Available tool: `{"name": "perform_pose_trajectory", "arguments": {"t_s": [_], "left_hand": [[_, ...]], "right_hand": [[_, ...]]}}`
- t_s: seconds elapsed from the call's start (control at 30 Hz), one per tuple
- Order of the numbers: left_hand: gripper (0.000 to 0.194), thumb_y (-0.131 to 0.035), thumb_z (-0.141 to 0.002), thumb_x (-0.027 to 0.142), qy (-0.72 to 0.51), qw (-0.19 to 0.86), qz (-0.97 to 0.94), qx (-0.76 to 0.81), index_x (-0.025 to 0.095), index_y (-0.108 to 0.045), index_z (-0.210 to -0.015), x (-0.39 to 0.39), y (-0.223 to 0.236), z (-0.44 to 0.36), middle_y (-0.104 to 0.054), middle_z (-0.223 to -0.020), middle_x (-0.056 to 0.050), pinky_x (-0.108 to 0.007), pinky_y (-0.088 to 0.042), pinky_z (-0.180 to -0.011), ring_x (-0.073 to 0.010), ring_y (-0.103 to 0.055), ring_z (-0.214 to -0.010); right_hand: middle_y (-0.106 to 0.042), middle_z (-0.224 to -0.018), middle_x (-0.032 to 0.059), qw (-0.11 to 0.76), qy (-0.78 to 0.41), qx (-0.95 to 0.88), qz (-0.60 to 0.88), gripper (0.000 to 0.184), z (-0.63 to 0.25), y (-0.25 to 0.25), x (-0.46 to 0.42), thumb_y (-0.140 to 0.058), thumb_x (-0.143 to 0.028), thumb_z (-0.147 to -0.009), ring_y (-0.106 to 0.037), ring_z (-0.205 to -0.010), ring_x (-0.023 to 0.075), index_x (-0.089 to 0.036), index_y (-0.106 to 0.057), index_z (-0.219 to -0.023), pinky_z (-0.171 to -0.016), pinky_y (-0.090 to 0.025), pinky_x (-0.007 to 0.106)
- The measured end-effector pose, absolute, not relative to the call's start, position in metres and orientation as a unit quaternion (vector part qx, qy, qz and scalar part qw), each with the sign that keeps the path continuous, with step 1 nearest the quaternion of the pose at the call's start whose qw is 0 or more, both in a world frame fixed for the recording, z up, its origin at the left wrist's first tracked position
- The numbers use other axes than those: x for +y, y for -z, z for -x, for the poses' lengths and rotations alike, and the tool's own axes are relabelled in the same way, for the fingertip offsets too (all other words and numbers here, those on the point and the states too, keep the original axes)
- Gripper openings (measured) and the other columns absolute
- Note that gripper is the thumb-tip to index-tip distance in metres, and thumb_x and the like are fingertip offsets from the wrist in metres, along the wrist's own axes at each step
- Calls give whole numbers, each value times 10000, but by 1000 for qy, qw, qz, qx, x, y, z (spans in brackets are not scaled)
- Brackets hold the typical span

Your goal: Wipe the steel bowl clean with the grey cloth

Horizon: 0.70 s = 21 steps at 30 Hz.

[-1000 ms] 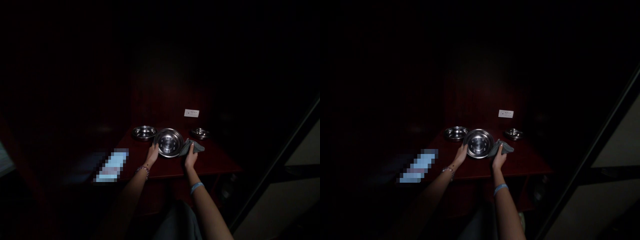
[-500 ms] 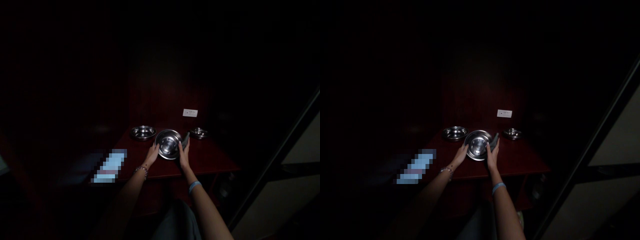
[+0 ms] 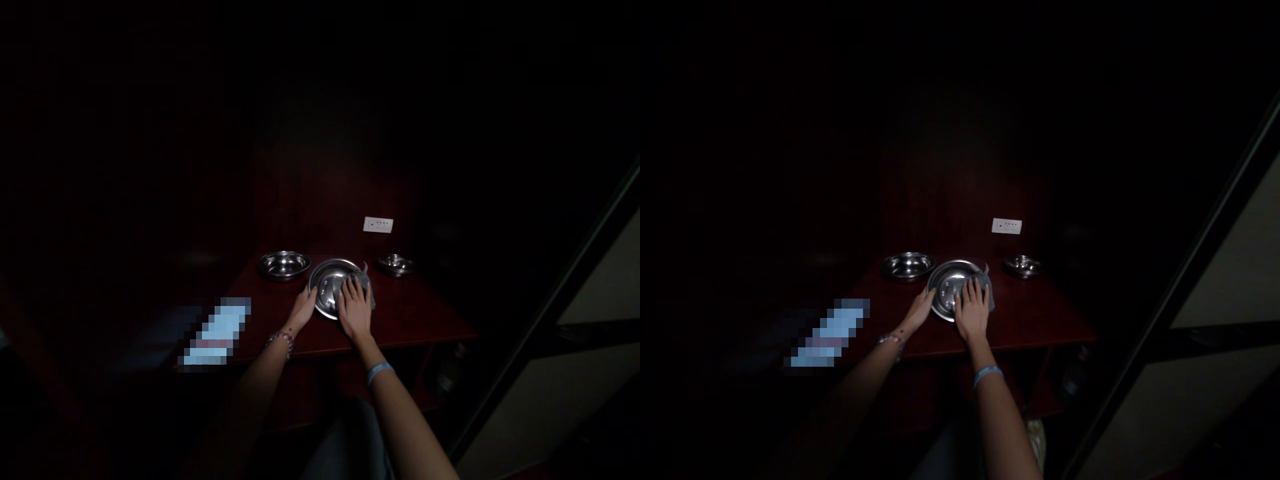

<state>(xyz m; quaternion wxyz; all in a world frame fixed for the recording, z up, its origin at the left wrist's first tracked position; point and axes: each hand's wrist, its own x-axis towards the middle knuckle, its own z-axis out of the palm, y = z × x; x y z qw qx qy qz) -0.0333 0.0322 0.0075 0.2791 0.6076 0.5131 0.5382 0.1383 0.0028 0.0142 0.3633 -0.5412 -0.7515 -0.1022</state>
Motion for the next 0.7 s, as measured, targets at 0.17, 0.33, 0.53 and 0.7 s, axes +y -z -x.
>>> {"name": "perform_pose_trajectory", "arguments": {"t_s": [0.17,0.33,0.53,0.7], "left_hand": [[476,-412,-966,360,-545,276,-610,506,127,-583,-1344,35,-6,33,-665,-1333,-146,-397,-412,-1127,-251,-628,-1232],[475,-402,-970,364,-540,275,-605,517,126,-592,-1335,36,-5,34,-680,-1306,-151,-402,-430,-1112,-260,-645,-1207],[497,-405,-972,405,-550,271,-610,502,138,-583,-1351,37,-2,34,-670,-1325,-142,-410,-437,-1106,-264,-646,-1201],[490,-419,-966,404,-552,284,-608,495,138,-599,-1336,35,-4,34,-663,-1338,-141,-403,-427,-1115,-263,-636,-1216]], "right_hand": [[-575,-1448,128,375,89,-737,556,511,-138,-14,4,-285,-374,-1051,-429,-1411,235,-146,-562,-1415,-1234,-114,452],[-630,-1367,145,408,113,-728,540,456,-136,-18,-2,-348,-349,-1028,-481,-1341,265,-134,-614,-1329,-1234,-117,483],[-685,-1200,202,403,122,-696,581,465,-136,-19,-6,-320,-368,-1020,-534,-1225,314,-111,-699,-1105,-1209,-156,507],[-710,-1150,173,407,136,-694,579,466,-136,-16,-4,-317,-381,-1025,-557,-1196,291,-144,-712,-1095,-1204,-159,493]]}}
